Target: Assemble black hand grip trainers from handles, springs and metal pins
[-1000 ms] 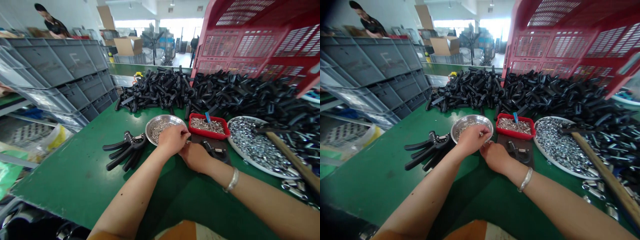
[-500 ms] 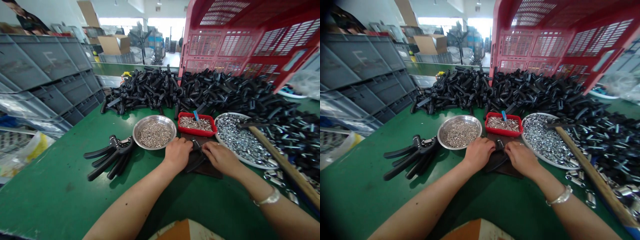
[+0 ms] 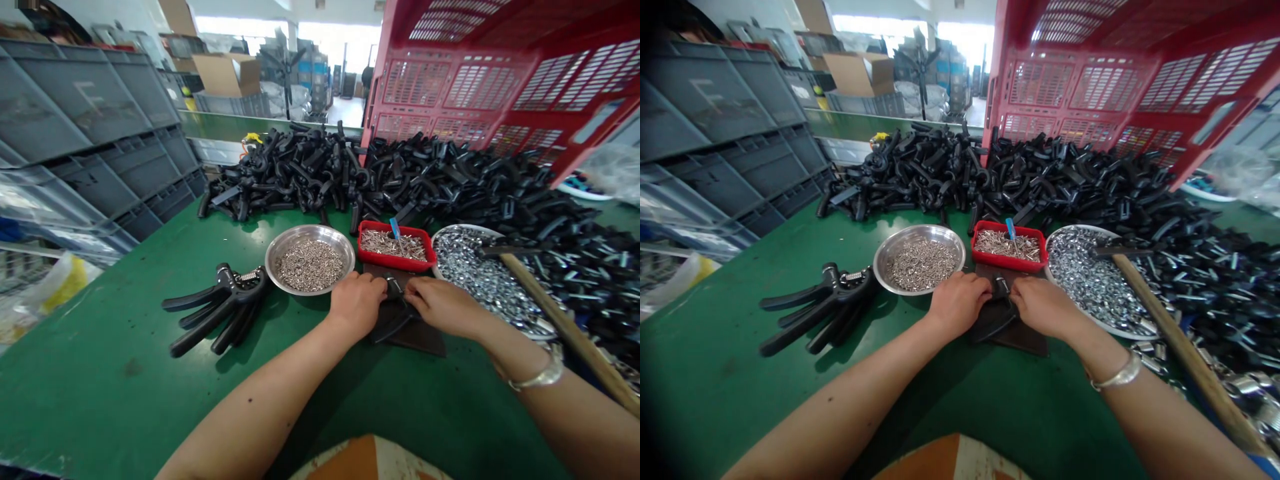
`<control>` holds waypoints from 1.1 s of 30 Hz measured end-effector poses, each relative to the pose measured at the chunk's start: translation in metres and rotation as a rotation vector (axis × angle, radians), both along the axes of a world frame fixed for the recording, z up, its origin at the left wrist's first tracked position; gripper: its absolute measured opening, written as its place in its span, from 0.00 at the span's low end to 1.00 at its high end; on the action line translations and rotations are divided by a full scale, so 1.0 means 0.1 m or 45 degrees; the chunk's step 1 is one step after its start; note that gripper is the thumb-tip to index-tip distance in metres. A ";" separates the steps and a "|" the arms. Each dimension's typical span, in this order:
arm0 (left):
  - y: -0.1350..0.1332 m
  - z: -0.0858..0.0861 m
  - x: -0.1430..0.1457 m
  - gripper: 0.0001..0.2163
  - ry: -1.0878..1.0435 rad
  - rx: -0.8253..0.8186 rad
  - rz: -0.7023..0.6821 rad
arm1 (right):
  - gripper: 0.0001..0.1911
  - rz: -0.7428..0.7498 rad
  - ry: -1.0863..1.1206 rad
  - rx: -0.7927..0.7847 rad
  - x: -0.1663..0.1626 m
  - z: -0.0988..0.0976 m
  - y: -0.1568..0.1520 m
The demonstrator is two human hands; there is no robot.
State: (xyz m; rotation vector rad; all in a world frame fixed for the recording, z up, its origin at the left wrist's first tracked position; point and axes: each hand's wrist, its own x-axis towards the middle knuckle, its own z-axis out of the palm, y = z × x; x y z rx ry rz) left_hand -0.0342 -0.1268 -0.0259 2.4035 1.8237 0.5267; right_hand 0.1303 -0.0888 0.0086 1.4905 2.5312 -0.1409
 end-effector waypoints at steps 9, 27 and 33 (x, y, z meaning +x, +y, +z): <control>-0.01 0.00 0.00 0.08 0.001 -0.017 -0.001 | 0.10 -0.051 -0.103 0.086 -0.10 0.01 -0.02; 0.28 -0.06 0.31 0.10 0.091 0.088 -0.280 | 0.09 0.008 0.752 0.380 0.52 -0.53 -0.36; 0.39 -0.09 0.22 0.09 -0.005 0.067 -0.464 | 0.13 -0.026 0.793 0.287 0.57 -0.61 -0.36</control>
